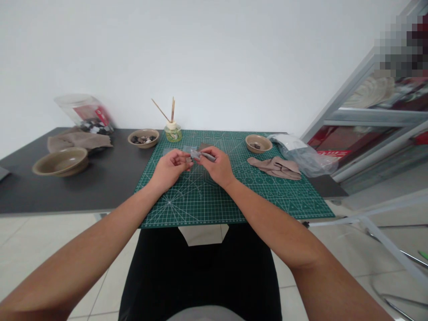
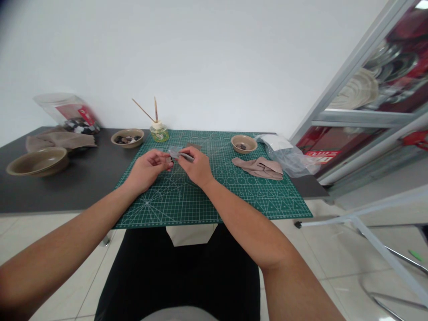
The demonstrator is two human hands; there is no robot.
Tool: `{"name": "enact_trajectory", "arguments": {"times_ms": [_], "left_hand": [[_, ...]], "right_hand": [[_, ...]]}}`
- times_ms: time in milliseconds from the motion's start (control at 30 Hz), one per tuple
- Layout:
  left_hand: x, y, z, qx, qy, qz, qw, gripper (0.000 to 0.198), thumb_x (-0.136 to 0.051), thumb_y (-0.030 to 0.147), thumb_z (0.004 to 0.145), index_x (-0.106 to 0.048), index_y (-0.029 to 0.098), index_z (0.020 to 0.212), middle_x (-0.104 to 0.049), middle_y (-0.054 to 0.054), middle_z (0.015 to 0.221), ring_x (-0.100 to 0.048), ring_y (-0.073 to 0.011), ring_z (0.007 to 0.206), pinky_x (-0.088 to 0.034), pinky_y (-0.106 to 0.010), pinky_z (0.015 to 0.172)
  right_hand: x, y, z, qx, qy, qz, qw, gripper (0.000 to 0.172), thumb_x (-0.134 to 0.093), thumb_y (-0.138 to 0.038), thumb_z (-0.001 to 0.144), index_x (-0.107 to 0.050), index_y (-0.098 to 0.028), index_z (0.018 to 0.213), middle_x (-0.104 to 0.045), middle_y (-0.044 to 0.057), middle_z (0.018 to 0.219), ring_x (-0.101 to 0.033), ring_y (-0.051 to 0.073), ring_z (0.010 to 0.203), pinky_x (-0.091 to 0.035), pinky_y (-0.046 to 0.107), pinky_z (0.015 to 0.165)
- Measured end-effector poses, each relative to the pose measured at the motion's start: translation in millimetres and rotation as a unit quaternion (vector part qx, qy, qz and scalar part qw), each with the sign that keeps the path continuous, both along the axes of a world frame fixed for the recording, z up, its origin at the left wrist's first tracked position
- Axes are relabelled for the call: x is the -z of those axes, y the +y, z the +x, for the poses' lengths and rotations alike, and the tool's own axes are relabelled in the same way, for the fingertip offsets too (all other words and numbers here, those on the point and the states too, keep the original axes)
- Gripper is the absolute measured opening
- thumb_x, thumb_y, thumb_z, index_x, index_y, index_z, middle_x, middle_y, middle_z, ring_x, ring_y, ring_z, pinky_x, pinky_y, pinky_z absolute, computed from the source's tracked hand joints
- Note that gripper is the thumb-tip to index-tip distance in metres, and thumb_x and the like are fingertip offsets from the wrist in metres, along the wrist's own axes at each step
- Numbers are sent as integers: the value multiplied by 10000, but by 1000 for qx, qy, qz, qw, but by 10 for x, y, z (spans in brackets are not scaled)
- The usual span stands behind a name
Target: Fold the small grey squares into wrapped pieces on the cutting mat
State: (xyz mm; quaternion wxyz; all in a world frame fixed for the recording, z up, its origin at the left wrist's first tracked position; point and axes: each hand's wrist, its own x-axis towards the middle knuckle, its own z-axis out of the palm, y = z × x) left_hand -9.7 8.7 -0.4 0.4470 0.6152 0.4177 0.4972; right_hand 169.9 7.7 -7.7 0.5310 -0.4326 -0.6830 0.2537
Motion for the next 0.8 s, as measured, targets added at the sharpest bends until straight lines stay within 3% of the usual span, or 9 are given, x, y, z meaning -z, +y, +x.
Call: {"name": "enact_trajectory", "arguments": {"times_ms": [300,500,800], "left_hand": [[-18,-17,6,21,-6,-25,999,293,-790,323,702,-589,178,860,-676,7,687,-643,-136,615,-546,-300,662],[-35,-24,-7,7,34,11,999,265,-789,310,706,-627,186,874,-613,36,605,-599,-142,584,-493,-283,616],[-48,-26,1,-17,108,6,994,330,-808,360,647,-637,182,866,-567,58,582,-515,-117,542,-398,-251,549]], "right_hand": [[-27,50,25,-48,53,-12,997,218,-646,-398,836,-660,-189,897,-685,11,874,-613,149,811,-479,293,791],[-10,24,29,-70,-30,-21,997,150,-662,-333,814,-697,-188,830,-652,-31,731,-566,129,688,-411,258,680],[7,-3,6,-73,-78,10,994,156,-609,-275,860,-661,-187,979,-677,-1,847,-595,143,749,-432,256,724]]}}
